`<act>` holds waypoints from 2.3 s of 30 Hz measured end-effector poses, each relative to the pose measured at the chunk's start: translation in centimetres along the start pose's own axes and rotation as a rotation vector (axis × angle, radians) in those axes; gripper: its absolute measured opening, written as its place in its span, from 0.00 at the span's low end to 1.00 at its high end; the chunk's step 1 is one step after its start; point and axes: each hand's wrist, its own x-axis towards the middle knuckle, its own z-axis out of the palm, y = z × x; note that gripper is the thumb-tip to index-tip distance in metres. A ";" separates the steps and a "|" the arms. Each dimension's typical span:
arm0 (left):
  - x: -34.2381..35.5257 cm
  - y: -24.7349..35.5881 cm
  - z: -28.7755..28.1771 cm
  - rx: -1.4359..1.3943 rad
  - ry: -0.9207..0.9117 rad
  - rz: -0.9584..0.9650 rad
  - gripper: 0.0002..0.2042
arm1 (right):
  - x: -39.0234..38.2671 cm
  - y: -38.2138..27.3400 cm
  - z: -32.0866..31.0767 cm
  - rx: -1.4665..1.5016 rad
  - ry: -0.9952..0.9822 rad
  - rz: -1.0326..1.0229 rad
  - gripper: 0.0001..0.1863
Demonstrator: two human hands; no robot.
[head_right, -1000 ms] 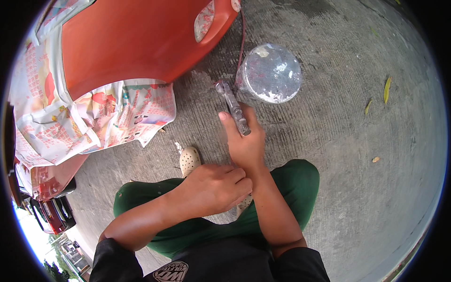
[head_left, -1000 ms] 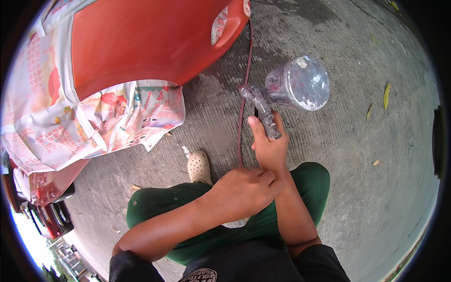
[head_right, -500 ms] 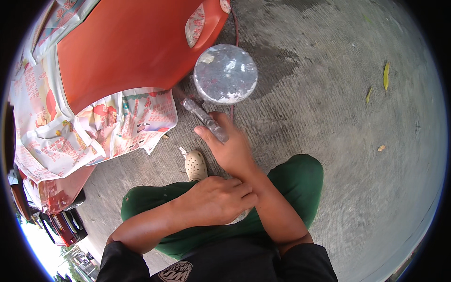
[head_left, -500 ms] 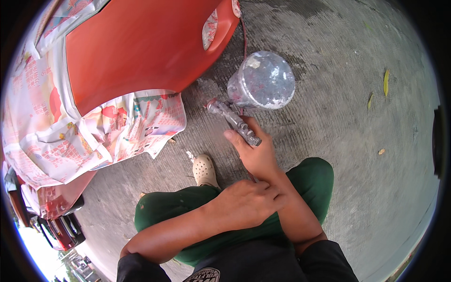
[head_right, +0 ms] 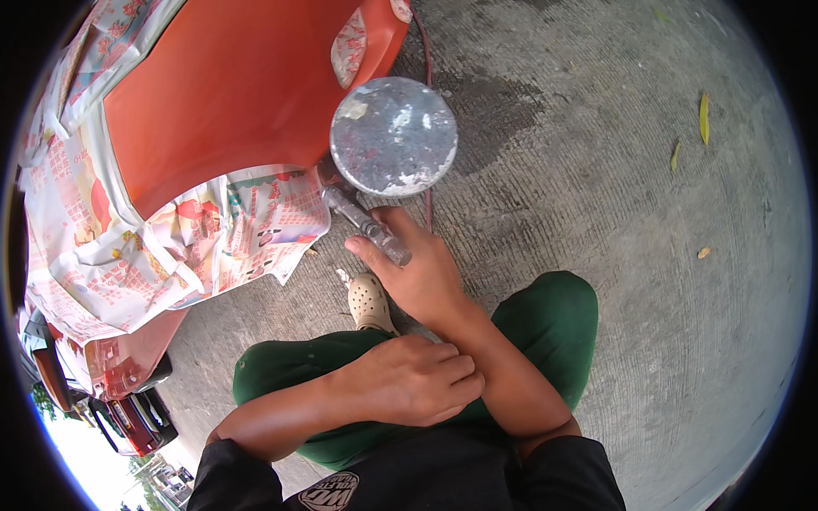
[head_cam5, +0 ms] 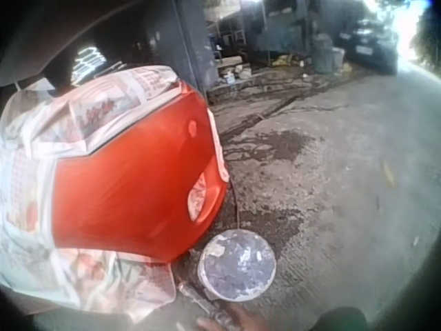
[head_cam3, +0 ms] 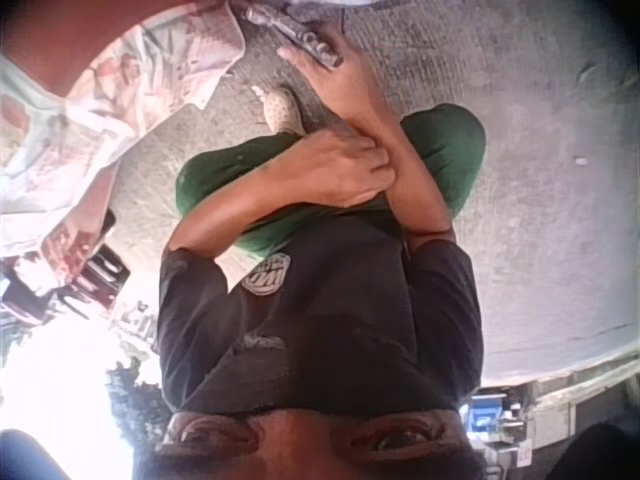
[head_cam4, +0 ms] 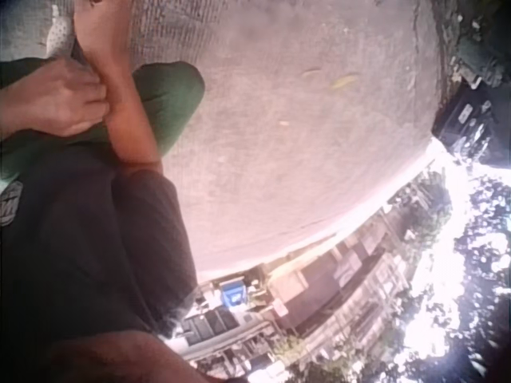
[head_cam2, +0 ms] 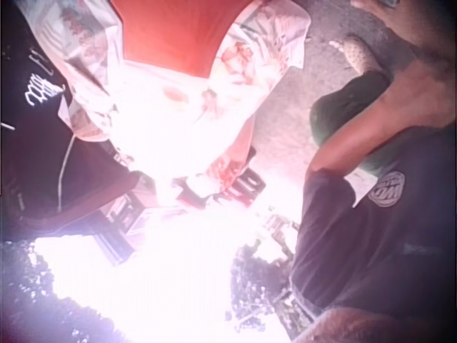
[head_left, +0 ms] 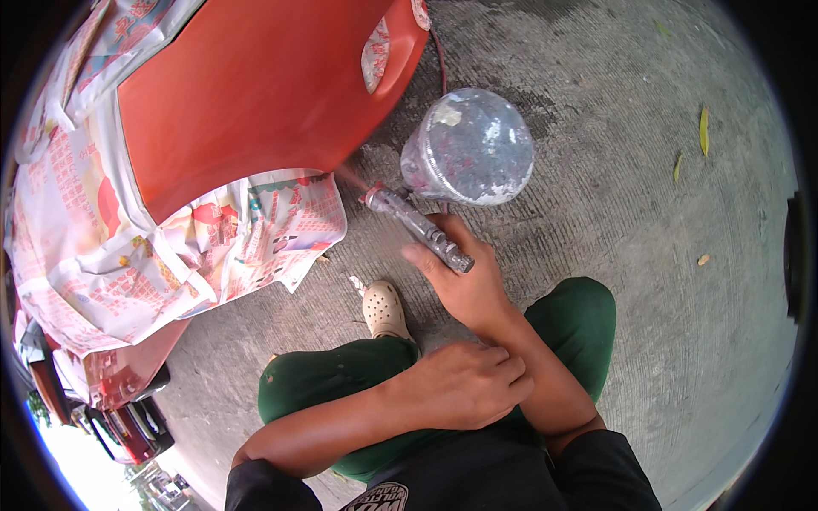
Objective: The person uses a spray gun to apply a coat of paint to a red car bumper. The bumper is partially covered with newspaper to protect adjacent areas. The person moves around the bumper, spraying different sections while kneeling and standing.
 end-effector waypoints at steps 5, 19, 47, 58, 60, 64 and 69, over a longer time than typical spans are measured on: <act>0.0 0.0 0.2 0.032 0.002 0.010 0.08 | -0.2 0.3 0.4 0.012 -0.063 -0.096 0.27; -0.1 -0.2 0.2 0.013 -0.021 -0.029 0.09 | 0.5 -0.5 -1.5 0.168 0.210 0.084 0.18; 0.1 -0.2 0.4 -0.002 -0.111 -0.094 0.13 | 1.5 -1.0 -3.4 0.422 0.213 0.077 0.16; 0.5 -0.4 0.4 0.005 -0.065 -0.096 0.12 | 3.2 1.2 -3.2 0.433 0.293 0.122 0.19; 0.6 -0.4 0.4 0.004 -0.059 -0.097 0.12 | 3.6 2.3 -3.0 0.441 0.323 0.185 0.19; 0.4 -0.4 0.4 0.004 -0.077 -0.124 0.12 | 3.9 2.1 -2.9 0.441 0.320 0.285 0.19; 0.7 -0.3 0.3 0.002 -0.073 -0.113 0.12 | 4.9 1.9 -3.5 0.427 0.314 0.262 0.20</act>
